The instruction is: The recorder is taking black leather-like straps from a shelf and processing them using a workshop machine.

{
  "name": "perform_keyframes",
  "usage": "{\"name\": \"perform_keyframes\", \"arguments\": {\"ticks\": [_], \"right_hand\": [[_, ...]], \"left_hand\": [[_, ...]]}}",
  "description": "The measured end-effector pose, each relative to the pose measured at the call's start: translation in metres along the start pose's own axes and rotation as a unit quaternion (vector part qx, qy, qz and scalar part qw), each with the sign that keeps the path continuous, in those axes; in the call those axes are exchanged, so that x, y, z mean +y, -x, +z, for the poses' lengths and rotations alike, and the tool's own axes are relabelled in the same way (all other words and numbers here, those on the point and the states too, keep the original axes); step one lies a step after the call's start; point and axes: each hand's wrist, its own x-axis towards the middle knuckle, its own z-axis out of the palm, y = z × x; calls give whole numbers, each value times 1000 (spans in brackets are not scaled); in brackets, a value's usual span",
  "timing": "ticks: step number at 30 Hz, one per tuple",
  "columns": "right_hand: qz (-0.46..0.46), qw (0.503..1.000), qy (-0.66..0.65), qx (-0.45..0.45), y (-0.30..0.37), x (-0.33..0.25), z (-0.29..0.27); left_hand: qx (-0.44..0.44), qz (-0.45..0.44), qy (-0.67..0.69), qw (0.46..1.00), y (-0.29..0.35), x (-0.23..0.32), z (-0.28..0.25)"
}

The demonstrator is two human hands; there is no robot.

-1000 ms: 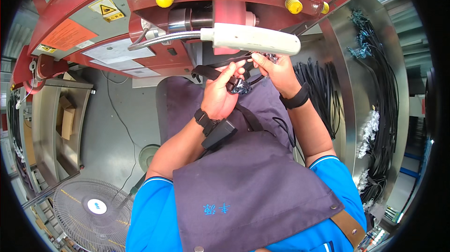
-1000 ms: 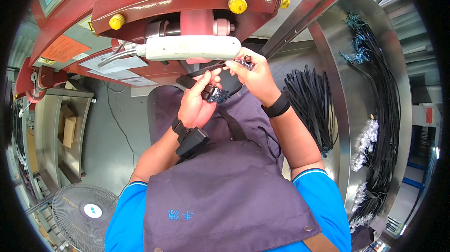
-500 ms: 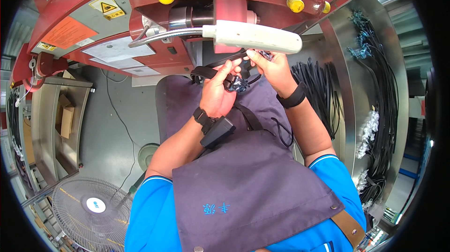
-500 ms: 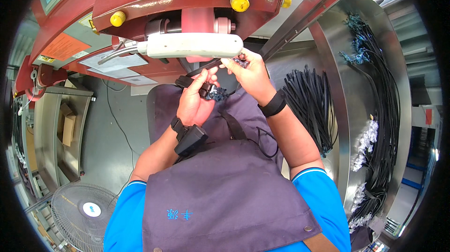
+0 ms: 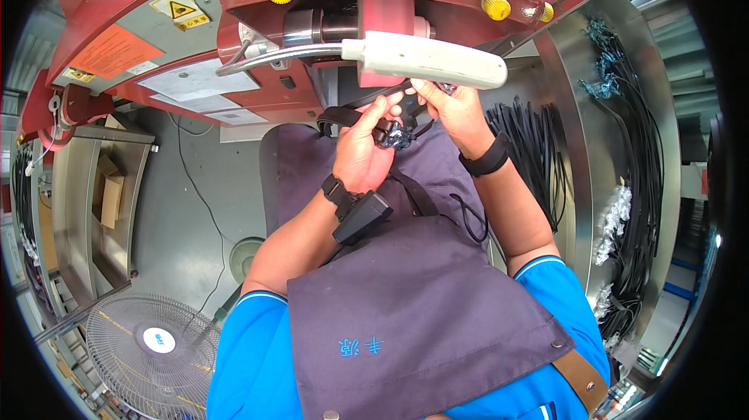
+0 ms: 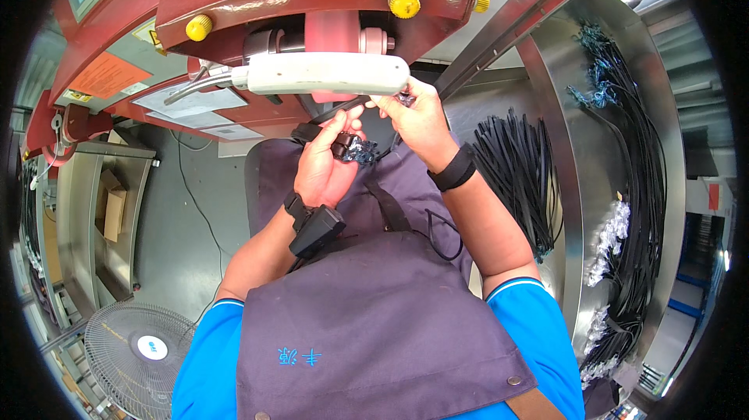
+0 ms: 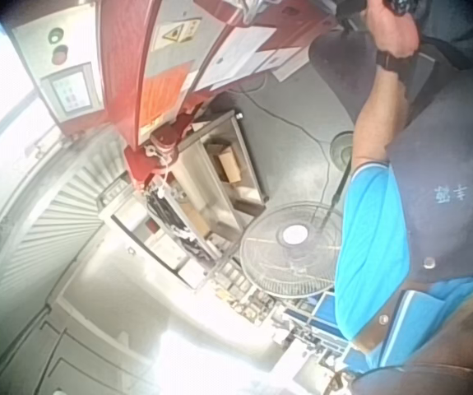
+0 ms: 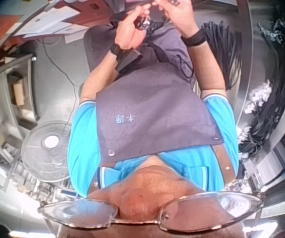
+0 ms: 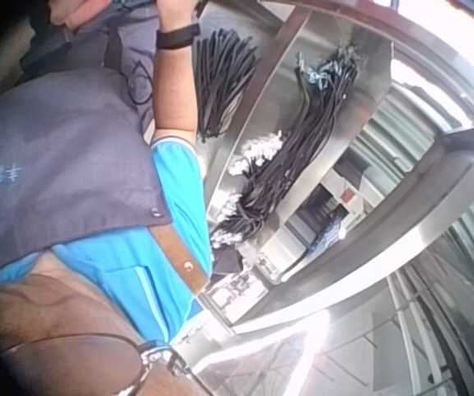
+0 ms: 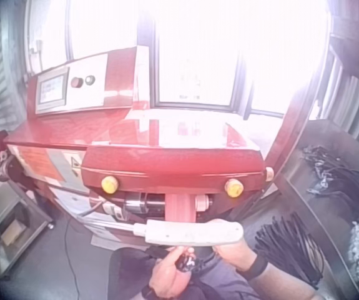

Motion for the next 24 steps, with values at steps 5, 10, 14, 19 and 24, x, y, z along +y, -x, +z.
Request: {"name": "perform_keyframes", "arguments": {"ticks": [5, 10, 14, 19, 24], "right_hand": [[44, 999, -10, 3, 3, -3, -9], [0, 999, 29, -19, 9, -13, -11], [-194, 941, 257, -104, 13, -10, -12], [-217, 884, 369, -189, 28, -23, -5], [-208, 887, 363, -195, 34, -25, -7]], "left_hand": [[-12, -3, -1, 1000, -1, -2, 3], [-21, -33, -9, 999, 4, -2, 3], [-12, -108, 0, 994, 3, -3, -5], [-36, -134, -22, 990, -4, -3, -27], [-41, -128, -37, 990, -4, -2, -31]]}}
